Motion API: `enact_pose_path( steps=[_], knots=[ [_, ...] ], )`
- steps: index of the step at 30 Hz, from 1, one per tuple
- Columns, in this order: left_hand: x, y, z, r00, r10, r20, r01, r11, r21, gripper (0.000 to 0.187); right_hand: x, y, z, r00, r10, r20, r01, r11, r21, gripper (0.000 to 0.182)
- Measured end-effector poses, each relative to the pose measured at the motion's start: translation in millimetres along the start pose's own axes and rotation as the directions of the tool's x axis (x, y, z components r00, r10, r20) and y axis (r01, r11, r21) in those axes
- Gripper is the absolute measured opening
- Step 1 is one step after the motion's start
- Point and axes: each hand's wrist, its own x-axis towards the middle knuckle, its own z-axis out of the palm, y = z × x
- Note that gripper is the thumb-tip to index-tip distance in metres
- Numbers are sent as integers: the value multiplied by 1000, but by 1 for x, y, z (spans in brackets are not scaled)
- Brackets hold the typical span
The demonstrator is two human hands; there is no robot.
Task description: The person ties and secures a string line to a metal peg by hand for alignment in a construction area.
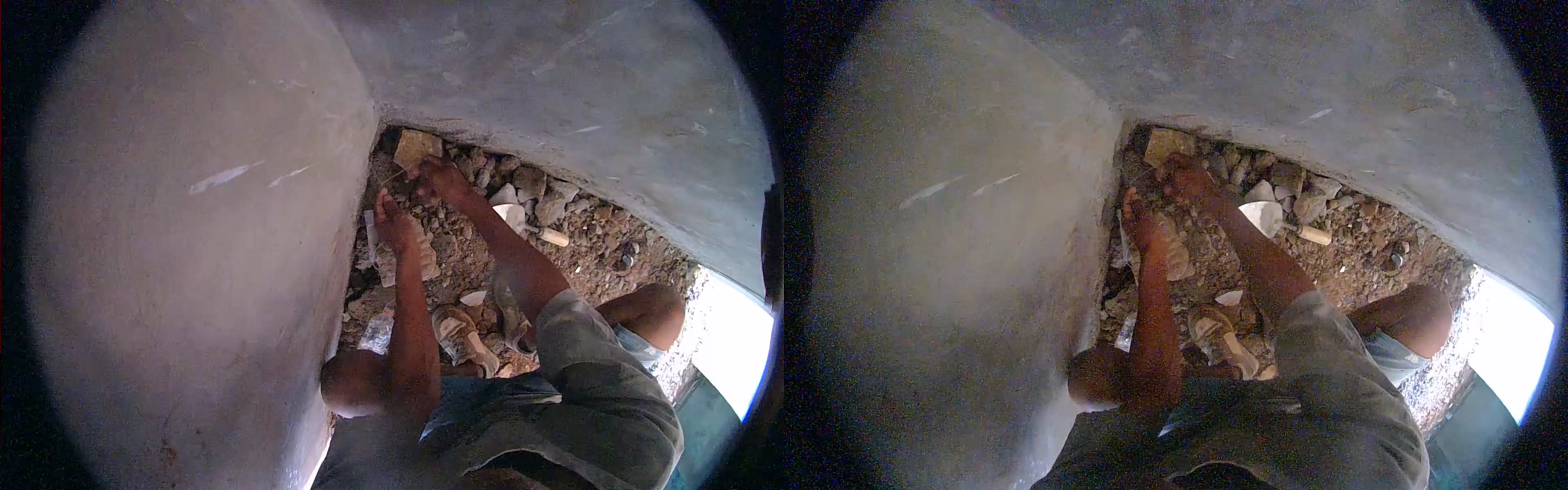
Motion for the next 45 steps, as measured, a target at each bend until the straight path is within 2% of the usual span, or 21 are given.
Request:
enact_pose_path(
  steps=[3,6,9,13,17,19,22,24,26,28,29,31,32,33,34,36,37,39,42,44,45],
  knots=[
    [6,12,-9,996,-36,85,40,998,-54,43,-39,-3,-1,996,-15,90,30,985,-167,27],
    [4,32,-20,955,-220,200,229,973,-23,41,-28,81,-8,985,-61,163,74,994,-75,28],
    [14,2,-27,981,-119,153,101,988,115,39,-44,95,2,984,-97,153,140,941,-307,35],
    [-1,17,-32,983,-102,153,140,955,-262,35,-78,11,30,992,-80,95,124,674,-729,45],
    [-10,46,-30,936,-314,157,341,919,-197,37,-95,-9,54,985,-142,96,168,681,-713,46],
    [-12,56,-31,911,-393,126,409,901,-146,41,-102,-29,61,996,-34,80,80,715,-695,46],
    [-9,52,-36,911,-412,9,412,911,-30,45,-100,-10,58,982,-181,47,173,778,-604,46],
    [-10,41,-37,919,-393,-31,394,919,8,44,-104,-13,56,993,-121,-9,99,848,-521,45],
    [-12,49,-40,853,-512,104,517,856,-26,41,-102,-13,49,998,-59,2,52,861,-506,43],
    [-8,34,-47,790,-481,379,603,718,-347,37,-81,24,37,997,-64,47,79,863,-499,40],
    [2,-6,-57,778,-329,536,624,506,-595,34,-70,52,32,993,-101,57,116,879,-462,39],
    [2,-14,-55,820,-243,518,557,127,-821,26,-51,117,32,981,-192,5,188,955,-228,36],
    [-10,10,-44,836,-364,410,458,53,-887,21,-48,125,30,984,-179,-22,176,980,-94,35],
    [-17,27,-38,820,-487,301,342,-5,-940,15,-55,100,26,998,-51,-22,52,996,68,34],
    [-16,30,-37,821,-426,380,369,-111,-923,13,-57,91,22,997,76,0,-74,971,225,34],
    [-10,32,-40,830,-302,469,395,-277,-876,14,-53,104,26,968,-242,-71,240,970,-41,30],
    [-5,24,-42,839,-246,486,397,-336,-854,16,-55,100,26,962,-269,-54,261,958,-117,29],
    [8,3,-44,872,-169,460,381,-358,-853,14,-69,60,23,981,-192,-1,188,961,-204,27],
    [5,-21,-44,845,-47,533,496,-306,-813,3,-78,6,20,968,248,38,-250,967,52,24],
    [-6,-18,-36,843,-150,516,480,-224,-848,22,-71,26,16,967,256,11,-256,963,88,24],
    [-11,-12,-33,840,-201,504,473,-183,-862,33,-61,68,18,995,94,-32,-94,995,-18,24]
  ],
)
